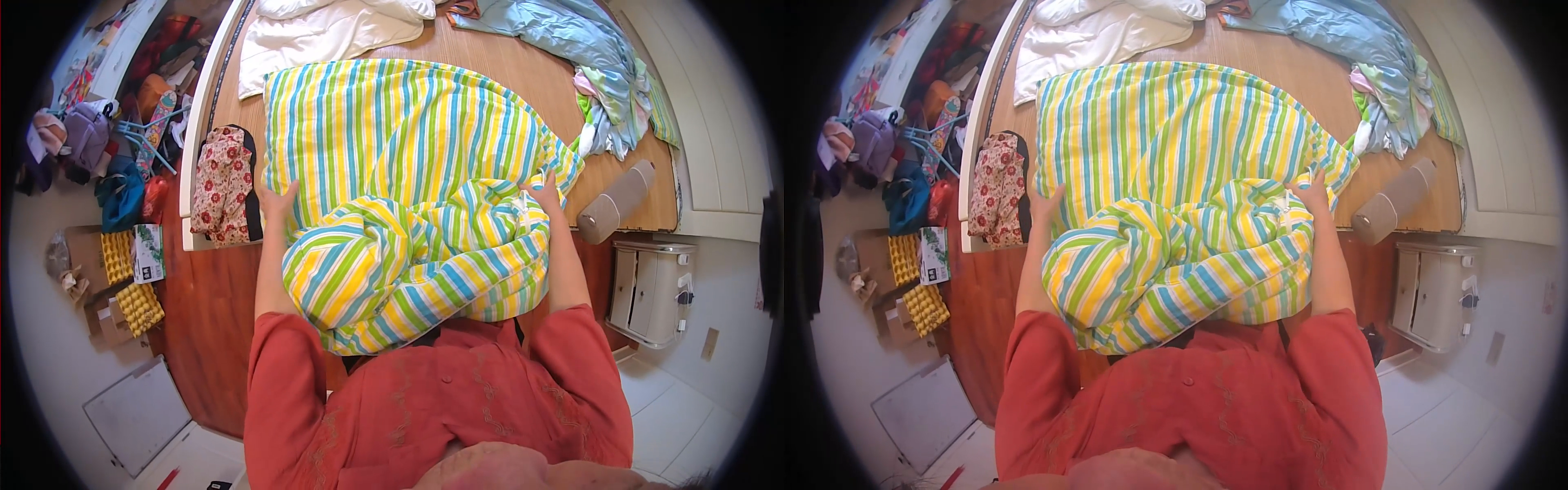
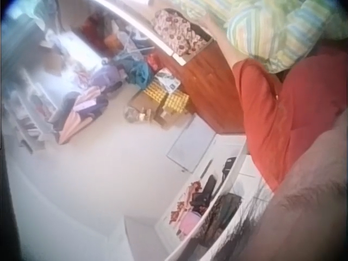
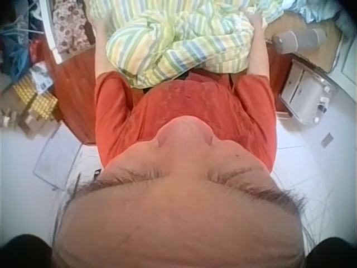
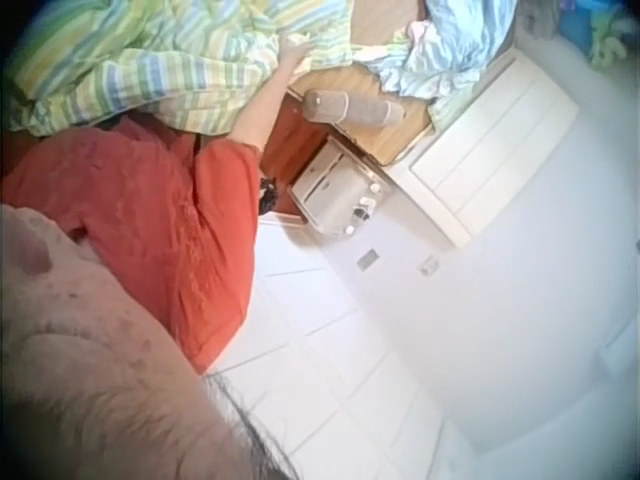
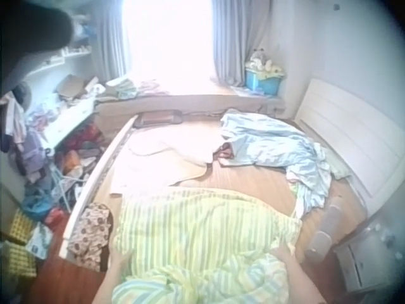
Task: The person folds a green and yellow striped garment and a white garment on a wooden surface.
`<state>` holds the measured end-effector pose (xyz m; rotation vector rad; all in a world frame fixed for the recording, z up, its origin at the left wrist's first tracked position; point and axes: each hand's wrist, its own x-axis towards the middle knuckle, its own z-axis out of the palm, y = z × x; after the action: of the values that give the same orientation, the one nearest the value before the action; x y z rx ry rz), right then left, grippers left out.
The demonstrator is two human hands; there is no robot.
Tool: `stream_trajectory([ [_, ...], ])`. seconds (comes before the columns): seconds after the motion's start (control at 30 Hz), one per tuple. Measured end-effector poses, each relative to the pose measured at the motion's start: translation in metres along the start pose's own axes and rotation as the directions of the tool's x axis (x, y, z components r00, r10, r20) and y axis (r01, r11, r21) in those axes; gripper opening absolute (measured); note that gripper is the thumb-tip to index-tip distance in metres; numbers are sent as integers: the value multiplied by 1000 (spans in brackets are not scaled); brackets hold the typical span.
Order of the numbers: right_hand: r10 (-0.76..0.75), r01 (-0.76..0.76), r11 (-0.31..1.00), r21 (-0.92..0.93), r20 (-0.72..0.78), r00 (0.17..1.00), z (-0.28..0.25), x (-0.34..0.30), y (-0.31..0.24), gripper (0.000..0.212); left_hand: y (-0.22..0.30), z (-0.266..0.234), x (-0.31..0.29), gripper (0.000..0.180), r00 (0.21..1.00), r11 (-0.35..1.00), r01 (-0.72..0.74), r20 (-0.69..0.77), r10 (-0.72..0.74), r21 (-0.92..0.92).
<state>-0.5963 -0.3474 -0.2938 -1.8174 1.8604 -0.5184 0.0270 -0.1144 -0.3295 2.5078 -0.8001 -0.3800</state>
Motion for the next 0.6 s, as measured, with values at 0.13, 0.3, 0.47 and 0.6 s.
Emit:
stream_trajectory([
  [0.13, 18, -42, 997, 60, 345, 938, -17, 7, -10, 65, 33, 14, -18, 85, 987, 991, 122, 96, -126, 45],
  [0.3, -63, 69, 996, -54, 121, 991, -17, -8, -46, 48, 39, -2, -32, 33, 995, 996, -89, 49, 88, 9],
  [0.47, -230, 242, 940, 241, -80, 970, -77, -58, -151, 39, 74, -41, -63, 28, 909, 934, -331, -314, 276, -137],
  [0.6, -719, 692, 680, 240, 34, 694, -105, -146, -189, 38, 118, -75, -145, 32, 986, 758, -169, -112, 126, -630],
])
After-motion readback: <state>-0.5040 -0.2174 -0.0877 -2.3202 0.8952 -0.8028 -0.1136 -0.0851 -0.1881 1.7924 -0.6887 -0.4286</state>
